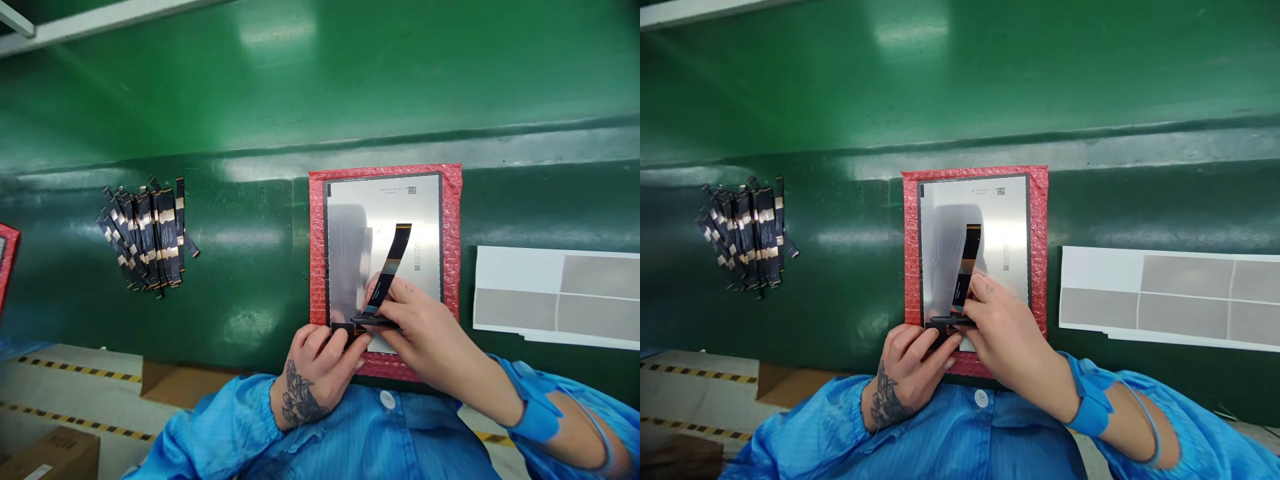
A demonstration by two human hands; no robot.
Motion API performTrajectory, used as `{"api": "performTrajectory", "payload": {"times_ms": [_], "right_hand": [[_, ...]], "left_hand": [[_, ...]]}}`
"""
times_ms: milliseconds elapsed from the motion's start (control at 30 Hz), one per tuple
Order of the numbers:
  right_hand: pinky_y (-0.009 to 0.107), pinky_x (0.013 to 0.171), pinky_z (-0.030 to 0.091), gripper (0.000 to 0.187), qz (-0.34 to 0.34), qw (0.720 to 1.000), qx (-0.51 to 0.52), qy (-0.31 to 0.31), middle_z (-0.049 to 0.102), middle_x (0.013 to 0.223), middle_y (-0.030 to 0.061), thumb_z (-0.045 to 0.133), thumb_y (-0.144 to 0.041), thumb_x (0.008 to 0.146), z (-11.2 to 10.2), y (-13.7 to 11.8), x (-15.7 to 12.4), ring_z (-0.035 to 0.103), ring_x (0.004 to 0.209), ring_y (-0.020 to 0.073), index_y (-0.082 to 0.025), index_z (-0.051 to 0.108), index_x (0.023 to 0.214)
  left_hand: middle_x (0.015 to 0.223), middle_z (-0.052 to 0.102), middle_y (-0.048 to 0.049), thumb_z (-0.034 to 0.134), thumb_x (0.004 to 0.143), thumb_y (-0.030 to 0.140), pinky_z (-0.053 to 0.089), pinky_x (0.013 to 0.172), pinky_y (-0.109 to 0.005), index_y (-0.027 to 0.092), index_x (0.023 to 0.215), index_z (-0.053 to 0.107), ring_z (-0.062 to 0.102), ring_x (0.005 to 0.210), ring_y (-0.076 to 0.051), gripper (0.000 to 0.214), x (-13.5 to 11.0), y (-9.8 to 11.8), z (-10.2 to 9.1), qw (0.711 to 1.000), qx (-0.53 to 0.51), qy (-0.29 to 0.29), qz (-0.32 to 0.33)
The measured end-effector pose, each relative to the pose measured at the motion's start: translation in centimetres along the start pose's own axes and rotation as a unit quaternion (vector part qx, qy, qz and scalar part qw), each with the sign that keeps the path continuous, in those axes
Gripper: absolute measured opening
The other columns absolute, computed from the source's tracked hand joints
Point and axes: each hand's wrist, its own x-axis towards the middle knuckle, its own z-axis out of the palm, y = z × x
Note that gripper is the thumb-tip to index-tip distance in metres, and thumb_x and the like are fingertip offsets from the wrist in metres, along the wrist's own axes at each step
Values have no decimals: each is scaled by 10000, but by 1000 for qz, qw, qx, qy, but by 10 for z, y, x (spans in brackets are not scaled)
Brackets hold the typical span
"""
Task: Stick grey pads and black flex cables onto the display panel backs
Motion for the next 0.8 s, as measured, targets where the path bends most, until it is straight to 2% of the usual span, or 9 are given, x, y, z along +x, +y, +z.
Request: {"api": "performTrajectory", "payload": {"times_ms": [133, 300, 400, 500, 600, 667, 733, 767, 800], "right_hand": [[397, 749, 584, 245, 4, 1000, -19, 0, 640, 1030, 135, 462, -118, 899, 3, 1, 0, 643, 936, 275, -184, 694, 859], [380, 753, 577, 175, -10, 999, -48, 19, 641, 1029, 114, 503, -121, 883, 6, 1, -1, 641, 937, 264, -202, 658, 868], [343, 664, 557, 113, -9, 996, -69, 53, 627, 999, 103, 509, -142, 888, 9, -1, -2, 643, 879, 248, -206, 594, 849], [327, 528, 499, 74, 26, 991, -85, 97, 616, 983, 96, 509, -227, 915, 11, -1, -2, 634, 796, 245, -225, 523, 843], [336, 545, 496, 108, 44, 985, -93, 140, 632, 990, 109, 491, -261, 937, 8, 4, -7, 650, 847, 271, -232, 507, 834], [341, 588, 508, 133, 57, 975, -107, 188, 654, 1010, 113, 462, -261, 954, 2, 10, -18, 669, 858, 271, -227, 529, 844], [348, 600, 516, 164, 87, 961, -124, 231, 681, 1032, 110, 439, -289, 971, -2, 17, -39, 688, 825, 263, -223, 577, 912], [352, 600, 524, 183, 109, 957, -124, 240, 697, 1039, 105, 437, -308, 976, -3, 21, -53, 696, 804, 259, -224, 599, 972], [359, 609, 540, 210, 131, 955, -112, 240, 711, 1040, 101, 440, -329, 979, -2, 23, -67, 705, 797, 258, -230, 611, 1050]], "left_hand": [[985, 621, -66, 461, 991, 292, 433, 870, -350, 238, 1145, 705, 517, 940, -210, 293, 4, 1, -3, 997, -47, -26, -46], [955, 639, -71, 537, 943, 255, 456, 853, -349, 234, 1157, 714, 523, 919, -216, 278, 4, 0, -2, 999, -28, -11, -29], [958, 642, -67, 512, 957, 249, 477, 854, -335, 242, 1153, 718, 547, 925, -205, 284, 3, -2, -3, 999, -26, -2, -33], [983, 640, -74, 469, 983, 258, 499, 882, -316, 215, 1217, 693, 567, 956, -196, 327, -1, -4, -3, 999, -24, -7, -37], [1058, 649, -94, 500, 969, 240, 516, 913, -336, 196, 1329, 628, 579, 1016, -214, 385, -13, -9, -4, 998, -19, 2, -56], [1176, 639, -109, 548, 947, 231, 515, 963, -386, 220, 1368, 600, 579, 1104, -242, 425, -21, -12, -8, 994, -27, 25, -106], [1335, 586, -113, 576, 942, 248, 506, 1023, -424, 259, 1401, 569, 555, 1230, -266, 459, -28, -14, -17, 973, -91, 37, -207], [1403, 551, -112, 570, 952, 270, 510, 1037, -431, 274, 1422, 544, 545, 1274, -270, 471, -29, -15, -23, 951, -156, 38, -265], [1453, 522, -112, 555, 965, 296, 523, 1035, -430, 286, 1442, 520, 549, 1292, -271, 478, -29, -16, -31, 916, -238, 31, -321]]}}
